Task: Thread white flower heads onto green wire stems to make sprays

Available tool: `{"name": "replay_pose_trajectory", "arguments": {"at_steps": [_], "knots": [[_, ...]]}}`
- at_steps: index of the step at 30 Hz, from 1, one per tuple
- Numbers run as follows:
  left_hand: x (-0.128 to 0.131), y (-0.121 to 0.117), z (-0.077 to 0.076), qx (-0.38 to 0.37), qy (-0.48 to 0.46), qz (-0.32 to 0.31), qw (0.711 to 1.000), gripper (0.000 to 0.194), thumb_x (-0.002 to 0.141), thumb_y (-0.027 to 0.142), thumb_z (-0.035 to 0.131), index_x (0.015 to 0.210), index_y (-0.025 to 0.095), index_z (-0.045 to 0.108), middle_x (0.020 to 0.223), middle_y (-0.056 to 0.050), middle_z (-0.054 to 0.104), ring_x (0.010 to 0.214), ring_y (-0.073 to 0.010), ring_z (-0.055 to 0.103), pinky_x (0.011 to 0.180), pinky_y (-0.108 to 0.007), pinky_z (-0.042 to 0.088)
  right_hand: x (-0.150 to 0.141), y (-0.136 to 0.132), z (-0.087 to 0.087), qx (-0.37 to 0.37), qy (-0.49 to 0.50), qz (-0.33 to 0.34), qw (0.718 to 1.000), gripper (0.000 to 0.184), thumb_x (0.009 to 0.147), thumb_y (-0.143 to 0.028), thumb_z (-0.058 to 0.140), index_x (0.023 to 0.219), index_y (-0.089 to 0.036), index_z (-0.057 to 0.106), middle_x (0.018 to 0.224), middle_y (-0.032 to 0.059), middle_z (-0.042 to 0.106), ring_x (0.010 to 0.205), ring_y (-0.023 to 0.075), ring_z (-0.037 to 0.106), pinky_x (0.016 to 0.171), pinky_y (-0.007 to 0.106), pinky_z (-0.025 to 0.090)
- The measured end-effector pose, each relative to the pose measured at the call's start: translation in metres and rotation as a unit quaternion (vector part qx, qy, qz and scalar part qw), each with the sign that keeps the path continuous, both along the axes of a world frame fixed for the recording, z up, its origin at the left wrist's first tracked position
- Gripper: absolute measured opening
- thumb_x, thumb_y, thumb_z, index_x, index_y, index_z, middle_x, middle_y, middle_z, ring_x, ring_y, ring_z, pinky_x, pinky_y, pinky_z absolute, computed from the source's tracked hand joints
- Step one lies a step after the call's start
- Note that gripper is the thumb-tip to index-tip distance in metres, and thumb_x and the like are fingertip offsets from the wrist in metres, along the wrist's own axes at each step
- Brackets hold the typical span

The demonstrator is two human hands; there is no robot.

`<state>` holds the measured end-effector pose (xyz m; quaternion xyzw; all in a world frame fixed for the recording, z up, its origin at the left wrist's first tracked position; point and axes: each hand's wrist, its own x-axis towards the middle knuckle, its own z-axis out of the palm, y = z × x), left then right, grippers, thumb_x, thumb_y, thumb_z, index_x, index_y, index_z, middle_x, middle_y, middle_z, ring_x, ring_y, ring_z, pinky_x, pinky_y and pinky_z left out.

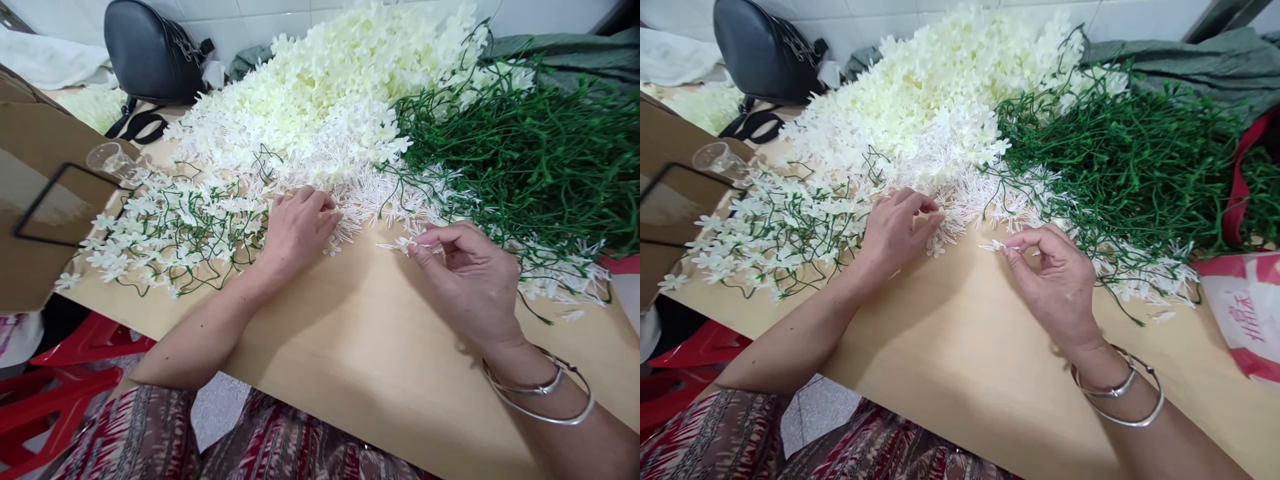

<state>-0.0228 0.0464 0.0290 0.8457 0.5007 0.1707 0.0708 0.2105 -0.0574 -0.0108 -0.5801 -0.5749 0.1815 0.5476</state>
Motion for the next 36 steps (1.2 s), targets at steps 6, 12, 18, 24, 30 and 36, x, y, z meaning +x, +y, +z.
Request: {"name": "replay_pose_trajectory", "arguments": {"at_steps": [6,12,18,24,30,36], "knots": [[0.005,-0.003,-0.010,-0.028,-0.010,-0.017,0.999,0.013,0.100,0.029,0.068,0.109,0.021,0.071,0.112,-0.008,0.075,0.108,-0.0279,0.069,0.099,-0.043,0.044,-0.003,-0.002,0.000,-0.014,-0.013,0.014,1.000,0.007,0.091,-0.024,0.077,0.089,-0.031,0.075,0.086,-0.0005,0.071,0.083,0.0229,0.068,0.078,0.040,0.050],[0.003,0.002,-0.017,-0.038,-0.113,-0.040,0.992,0.023,0.090,0.015,0.074,0.111,0.022,0.068,0.103,-0.003,0.076,0.096,-0.0223,0.069,0.093,-0.037,0.049,-0.006,-0.003,0.004,-0.022,-0.019,0.021,0.999,0.007,0.094,-0.030,0.076,0.089,-0.035,0.075,0.086,0.0013,0.071,0.086,0.0265,0.067,0.078,0.044,0.052],[0.003,0.002,-0.012,-0.048,-0.204,-0.062,0.976,0.007,0.092,0.015,0.070,0.094,0.021,0.073,0.092,-0.002,0.075,0.087,-0.0182,0.069,0.084,-0.032,0.055,-0.007,-0.003,0.004,-0.032,0.025,0.012,0.999,0.010,0.090,-0.024,0.080,0.090,-0.033,0.077,0.087,-0.0008,0.072,0.083,0.0232,0.068,0.080,0.042,0.053],[0.011,-0.007,-0.005,-0.010,-0.329,-0.093,0.940,0.006,0.102,0.021,0.064,0.099,0.023,0.069,0.101,-0.003,0.075,0.090,-0.0153,0.073,0.086,-0.031,0.060,-0.006,0.004,-0.001,-0.062,0.158,-0.005,0.986,0.014,0.081,-0.031,0.089,0.089,-0.033,0.078,0.081,-0.0011,0.073,0.069,0.0201,0.062,0.062,0.036,0.051],[0.023,-0.021,-0.015,-0.253,-0.438,-0.116,0.855,0.018,0.098,0.033,0.074,0.109,0.020,0.068,0.101,-0.004,0.076,0.088,-0.0145,0.078,0.081,-0.026,0.063,-0.001,0.010,-0.011,-0.076,0.232,0.002,0.970,0.020,0.078,-0.039,0.092,0.090,-0.032,0.078,0.078,-0.0022,0.070,0.068,0.0186,0.061,0.064,0.035,0.053],[0.021,-0.027,-0.002,-0.350,-0.352,-0.215,0.841,0.009,0.093,0.026,0.077,0.094,0.017,0.077,0.086,-0.004,0.077,0.077,-0.0132,0.070,0.072,-0.024,0.056,-0.001,0.010,-0.004,-0.095,0.257,0.009,0.962,0.019,0.077,-0.036,0.091,0.088,-0.032,0.077,0.083,-0.0007,0.073,0.074,0.0194,0.066,0.072,0.038,0.058]]}}
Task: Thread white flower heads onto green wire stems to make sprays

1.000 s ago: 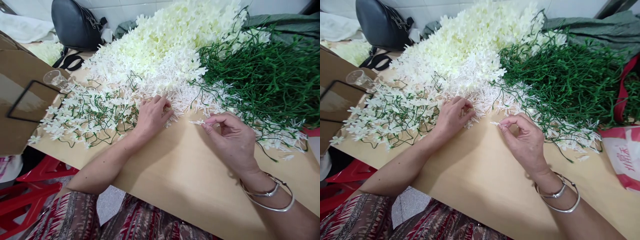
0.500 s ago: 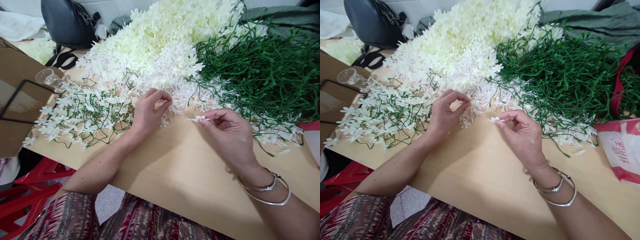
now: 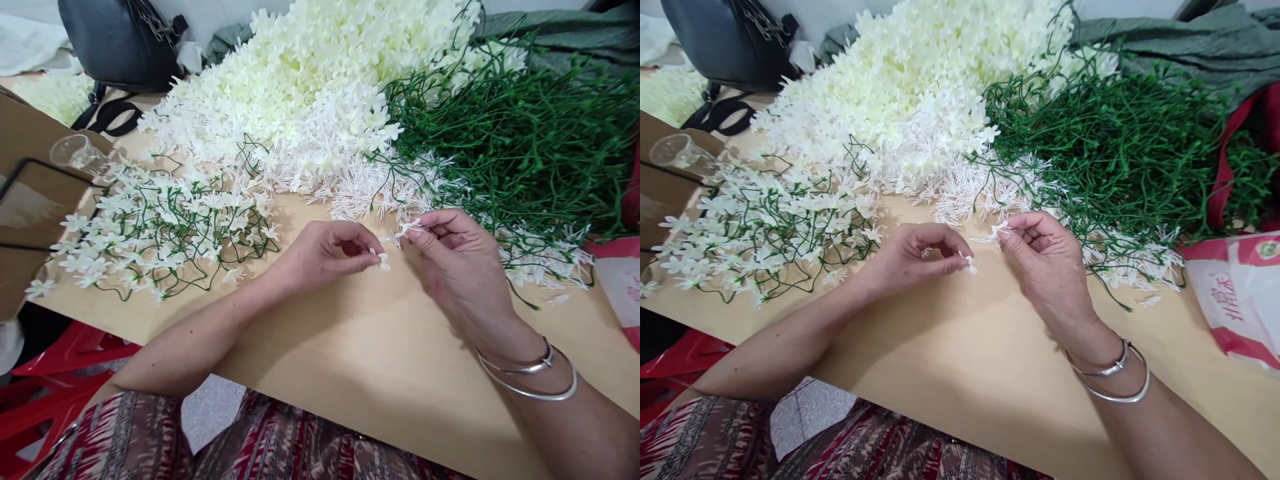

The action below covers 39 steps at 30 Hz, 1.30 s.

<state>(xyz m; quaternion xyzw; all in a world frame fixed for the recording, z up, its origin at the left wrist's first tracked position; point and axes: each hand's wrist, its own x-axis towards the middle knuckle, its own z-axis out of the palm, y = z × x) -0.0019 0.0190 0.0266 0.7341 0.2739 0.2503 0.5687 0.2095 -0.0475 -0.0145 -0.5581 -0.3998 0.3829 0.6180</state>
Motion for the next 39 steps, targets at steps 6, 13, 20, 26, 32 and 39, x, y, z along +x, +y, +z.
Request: {"name": "replay_pose_trajectory", "arguments": {"at_steps": [6,13,20,26,32,39], "knots": [[-0.001,-0.003,0.003,0.017,0.073,-0.093,0.993,0.015,0.096,0.033,0.076,0.091,0.019,0.074,0.070,0.001,0.068,0.060,-0.0104,0.057,0.056,-0.022,0.042,0.006,0.000,-0.001,0.006,-0.010,0.018,1.000,0.021,0.080,-0.038,0.090,0.093,-0.032,0.075,0.084,-0.0006,0.071,0.075,0.0198,0.067,0.072,0.038,0.059],[-0.001,0.008,-0.007,0.055,-0.002,0.074,0.996,0.034,0.096,0.052,0.078,0.094,0.018,0.075,0.092,-0.007,0.076,0.076,-0.0149,0.068,0.066,-0.026,0.055,0.005,0.001,-0.006,0.012,0.002,0.006,1.000,0.021,0.078,-0.041,0.093,0.090,-0.036,0.077,0.083,-0.0005,0.070,0.073,0.0199,0.065,0.072,0.038,0.060],[0.001,0.009,-0.009,-0.129,-0.050,0.085,0.987,0.043,0.089,0.056,0.084,0.097,0.018,0.066,0.083,-0.003,0.077,0.074,-0.0143,0.076,0.065,-0.023,0.058,0.007,0.002,-0.008,0.017,-0.013,0.020,1.000,0.020,0.080,-0.044,0.092,0.092,-0.039,0.076,0.082,-0.0002,0.071,0.072,0.0215,0.066,0.069,0.040,0.060],[-0.002,0.012,-0.001,-0.076,-0.085,0.140,0.984,0.039,0.093,0.055,0.080,0.089,0.022,0.060,0.080,0.001,0.070,0.066,-0.0099,0.065,0.065,-0.024,0.055,0.005,0.003,-0.008,0.019,-0.009,0.013,1.000,0.018,0.080,-0.040,0.091,0.090,-0.038,0.076,0.078,-0.0008,0.069,0.071,0.0209,0.065,0.068,0.038,0.058],[-0.008,0.007,0.010,0.009,0.002,0.002,1.000,0.026,0.094,0.042,0.081,0.091,0.019,0.068,0.079,-0.002,0.072,0.068,-0.0124,0.063,0.063,-0.026,0.049,0.001,0.003,-0.002,0.008,0.020,0.009,1.000,0.018,0.076,-0.032,0.090,0.088,-0.033,0.077,0.077,-0.0024,0.070,0.071,0.0179,0.064,0.068,0.035,0.057],[-0.015,0.010,0.018,0.201,0.148,-0.115,0.962,0.017,0.104,0.029,0.065,0.096,0.018,0.075,0.093,-0.006,0.077,0.081,-0.0148,0.070,0.074,-0.026,0.051,0.001,0.007,-0.008,0.016,0.001,-0.008,1.000,0.016,0.076,-0.033,0.089,0.085,-0.031,0.077,0.077,-0.0010,0.071,0.068,0.0182,0.063,0.061,0.034,0.053]]}}
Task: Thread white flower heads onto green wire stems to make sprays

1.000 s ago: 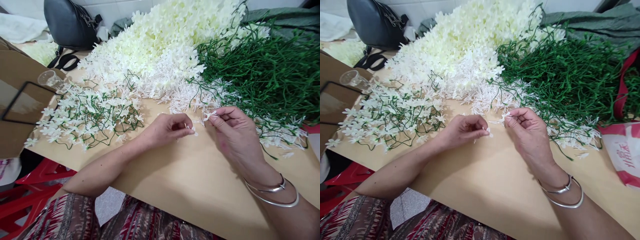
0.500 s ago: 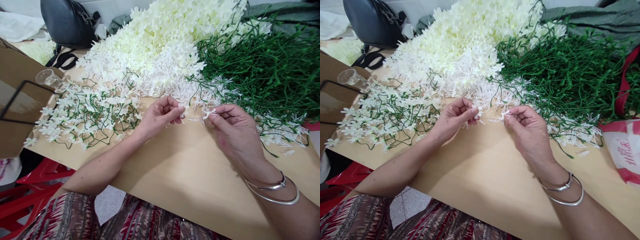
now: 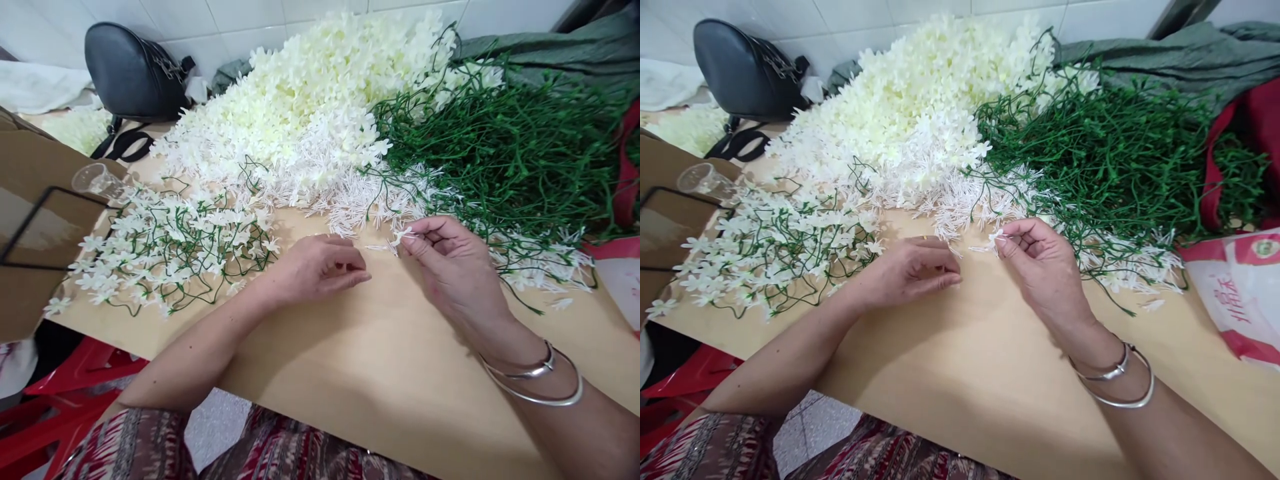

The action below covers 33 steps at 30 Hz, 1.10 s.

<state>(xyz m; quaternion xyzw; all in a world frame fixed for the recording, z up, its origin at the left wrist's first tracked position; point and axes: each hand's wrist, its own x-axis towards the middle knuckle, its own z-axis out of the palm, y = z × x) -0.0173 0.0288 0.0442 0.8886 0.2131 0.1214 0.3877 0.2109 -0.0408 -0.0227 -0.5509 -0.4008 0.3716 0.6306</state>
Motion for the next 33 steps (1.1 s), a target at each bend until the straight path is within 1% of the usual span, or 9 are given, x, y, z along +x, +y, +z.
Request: {"name": "replay_pose_trajectory", "arguments": {"at_steps": [3,8,12,16,19,22,26,29,33], "knots": [[-0.004,0.004,0.000,0.093,0.026,-0.007,0.995,0.018,0.104,0.031,0.068,0.097,0.018,0.077,0.099,-0.007,0.075,0.085,-0.0162,0.070,0.076,-0.027,0.050,0.000,-0.001,0.000,-0.006,-0.010,0.009,1.000,0.015,0.078,-0.035,0.089,0.086,-0.032,0.077,0.078,0.0002,0.071,0.067,0.0189,0.060,0.060,0.034,0.051],[0.004,0.013,0.000,0.186,0.006,0.106,0.977,0.019,0.107,0.029,0.060,0.103,0.018,0.075,0.098,-0.006,0.075,0.085,-0.0161,0.068,0.076,-0.027,0.050,-0.004,-0.004,0.006,-0.040,-0.005,0.017,0.999,0.018,0.081,-0.039,0.088,0.089,-0.028,0.076,0.080,0.0001,0.070,0.068,0.0165,0.055,0.060,0.031,0.047],[0.033,0.027,0.001,0.239,0.033,0.191,0.952,0.019,0.106,0.031,0.062,0.109,0.018,0.075,0.102,-0.007,0.076,0.088,-0.0186,0.069,0.080,-0.030,0.049,-0.005,-0.004,0.008,-0.040,-0.023,0.035,0.998,0.018,0.084,-0.040,0.084,0.090,-0.026,0.075,0.077,-0.0008,0.067,0.067,0.0157,0.053,0.060,0.030,0.044],[0.072,0.046,-0.004,0.245,0.100,0.246,0.932,0.024,0.102,0.037,0.069,0.110,0.015,0.075,0.109,-0.012,0.077,0.098,-0.0254,0.070,0.083,-0.035,0.047,-0.005,-0.002,0.006,-0.029,-0.029,0.047,0.998,0.015,0.084,-0.038,0.083,0.088,-0.026,0.074,0.074,-0.0012,0.065,0.064,0.0158,0.052,0.057,0.030,0.041],[0.090,0.057,-0.006,0.214,0.099,0.282,0.930,0.011,0.099,0.025,0.068,0.099,0.016,0.075,0.102,-0.010,0.077,0.093,-0.0241,0.068,0.079,-0.035,0.044,-0.005,0.000,0.005,-0.021,-0.023,0.052,0.998,0.014,0.083,-0.037,0.081,0.087,-0.025,0.074,0.071,-0.0019,0.063,0.064,0.0151,0.052,0.056,0.029,0.041],[0.089,0.060,-0.003,0.160,0.029,0.305,0.938,0.005,0.093,0.016,0.072,0.088,0.017,0.074,0.089,-0.006,0.074,0.082,-0.0183,0.065,0.076,-0.032,0.043,-0.006,0.002,0.004,-0.005,-0.011,0.054,0.998,0.013,0.082,-0.035,0.081,0.087,-0.025,0.074,0.071,-0.0024,0.063,0.064,0.0142,0.052,0.057,0.028,0.042],[0.069,0.056,0.006,-0.010,-0.095,0.298,0.950,0.007,0.089,0.019,0.078,0.088,0.017,0.072,0.076,0.001,0.068,0.068,-0.0110,0.057,0.067,-0.027,0.043,-0.007,0.004,0.004,0.003,0.000,0.060,0.998,0.013,0.082,-0.034,0.081,0.086,-0.025,0.074,0.070,-0.0023,0.064,0.064,0.0139,0.053,0.057,0.028,0.042],[0.052,0.045,0.008,-0.122,-0.190,0.274,0.935,0.014,0.088,0.024,0.082,0.096,0.018,0.072,0.079,0.002,0.067,0.068,-0.0087,0.060,0.065,-0.023,0.047,-0.006,0.003,0.003,0.001,-0.011,0.059,0.998,0.013,0.084,-0.035,0.081,0.087,-0.025,0.073,0.070,-0.0028,0.063,0.063,0.0135,0.052,0.056,0.027,0.041],[0.034,0.028,0.003,-0.219,-0.266,0.254,0.903,0.029,0.079,0.034,0.093,0.092,0.019,0.071,0.090,-0.001,0.074,0.083,-0.0121,0.074,0.079,-0.023,0.058,-0.004,0.000,0.004,-0.008,-0.027,0.063,0.998,0.016,0.084,-0.037,0.082,0.089,-0.025,0.073,0.072,-0.0029,0.062,0.064,0.0140,0.053,0.058,0.028,0.043]]}}
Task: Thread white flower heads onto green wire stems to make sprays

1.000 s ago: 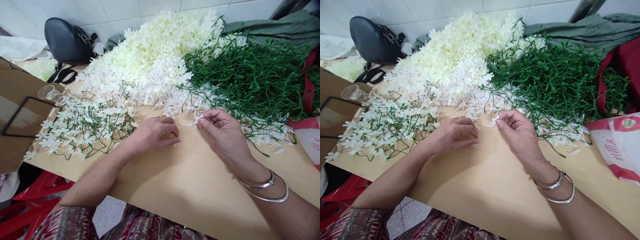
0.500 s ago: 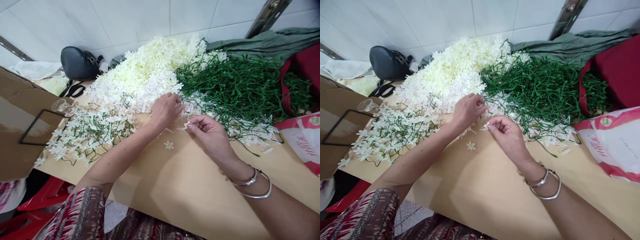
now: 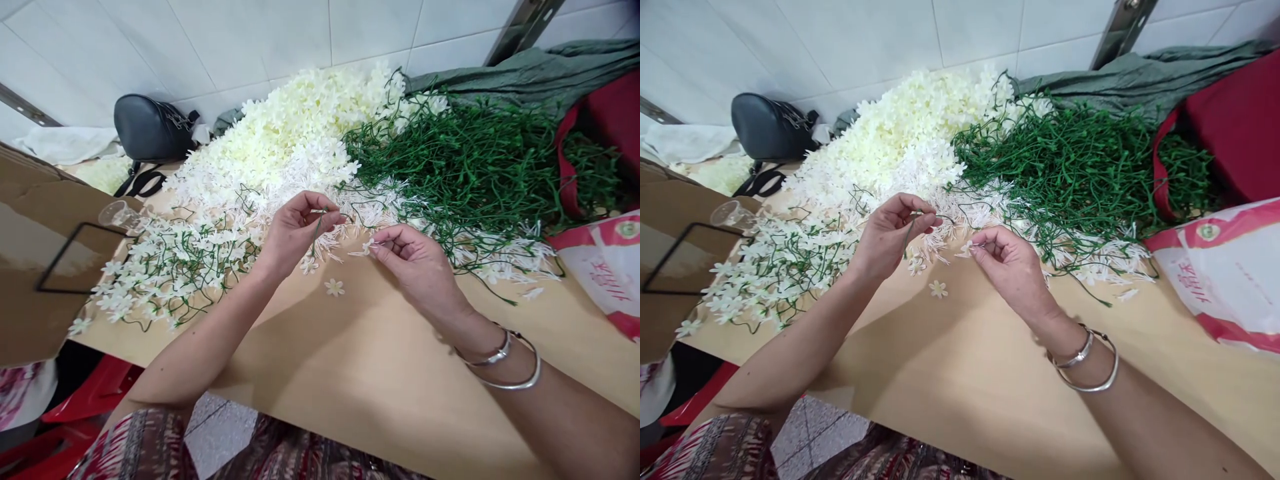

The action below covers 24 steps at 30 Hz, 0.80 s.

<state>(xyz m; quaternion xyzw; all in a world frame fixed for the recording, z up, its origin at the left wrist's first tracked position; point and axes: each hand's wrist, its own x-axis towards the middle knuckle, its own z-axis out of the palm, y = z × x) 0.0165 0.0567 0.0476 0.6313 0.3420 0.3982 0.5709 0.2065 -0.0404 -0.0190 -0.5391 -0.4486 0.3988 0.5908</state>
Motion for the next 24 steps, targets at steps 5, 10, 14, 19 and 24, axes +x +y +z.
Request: {"name": "replay_pose_trajectory", "arguments": {"at_steps": [5,10,14,19,24], "knots": [[-0.013,-0.019,-0.014,-0.099,-0.104,-0.059,0.988,0.030,0.082,0.041,0.093,0.093,0.019,0.076,0.108,-0.005,0.080,0.101,-0.0182,0.080,0.095,-0.029,0.063,0.000,-0.004,0.003,-0.028,-0.006,-0.023,0.999,0.019,0.083,-0.040,0.083,0.091,-0.025,0.074,0.072,-0.0022,0.062,0.064,0.0154,0.051,0.057,0.030,0.041],[-0.013,-0.031,-0.027,-0.212,-0.174,-0.035,0.961,0.035,0.075,0.041,0.098,0.092,0.019,0.076,0.082,0.002,0.074,0.077,-0.0109,0.075,0.083,-0.023,0.063,0.000,-0.006,0.003,-0.042,0.016,-0.032,0.998,0.019,0.080,-0.039,0.085,0.088,-0.026,0.074,0.080,-0.0001,0.069,0.070,0.0173,0.057,0.063,0.031,0.046],[-0.014,-0.034,-0.023,-0.291,-0.178,-0.041,0.939,0.030,0.074,0.024,0.097,0.098,0.019,0.080,0.095,0.000,0.079,0.076,-0.0088,0.074,0.083,-0.022,0.062,0.001,-0.006,0.001,-0.051,0.042,-0.029,0.997,0.018,0.081,-0.039,0.087,0.089,-0.029,0.075,0.082,0.0004,0.070,0.073,0.0184,0.058,0.066,0.032,0.048],[-0.016,-0.032,-0.013,-0.358,-0.165,-0.070,0.916,0.031,0.076,0.008,0.087,0.104,0.021,0.085,0.120,-0.006,0.081,0.084,-0.0087,0.074,0.084,-0.021,0.062,0.003,-0.007,0.003,-0.056,0.033,-0.028,0.998,0.023,0.081,-0.044,0.090,0.090,-0.029,0.075,0.083,-0.0001,0.070,0.073,0.0186,0.059,0.065,0.033,0.048],[-0.014,-0.037,-0.020,-0.313,-0.091,-0.084,0.942,0.021,0.082,0.024,0.089,0.102,0.019,0.083,0.100,-0.004,0.080,0.075,-0.0085,0.069,0.075,-0.022,0.060,0.003,-0.007,0.005,-0.063,0.042,-0.028,0.997,0.023,0.081,-0.044,0.091,0.090,-0.029,0.076,0.083,0.0007,0.070,0.073,0.0193,0.057,0.064,0.033,0.046]]}}
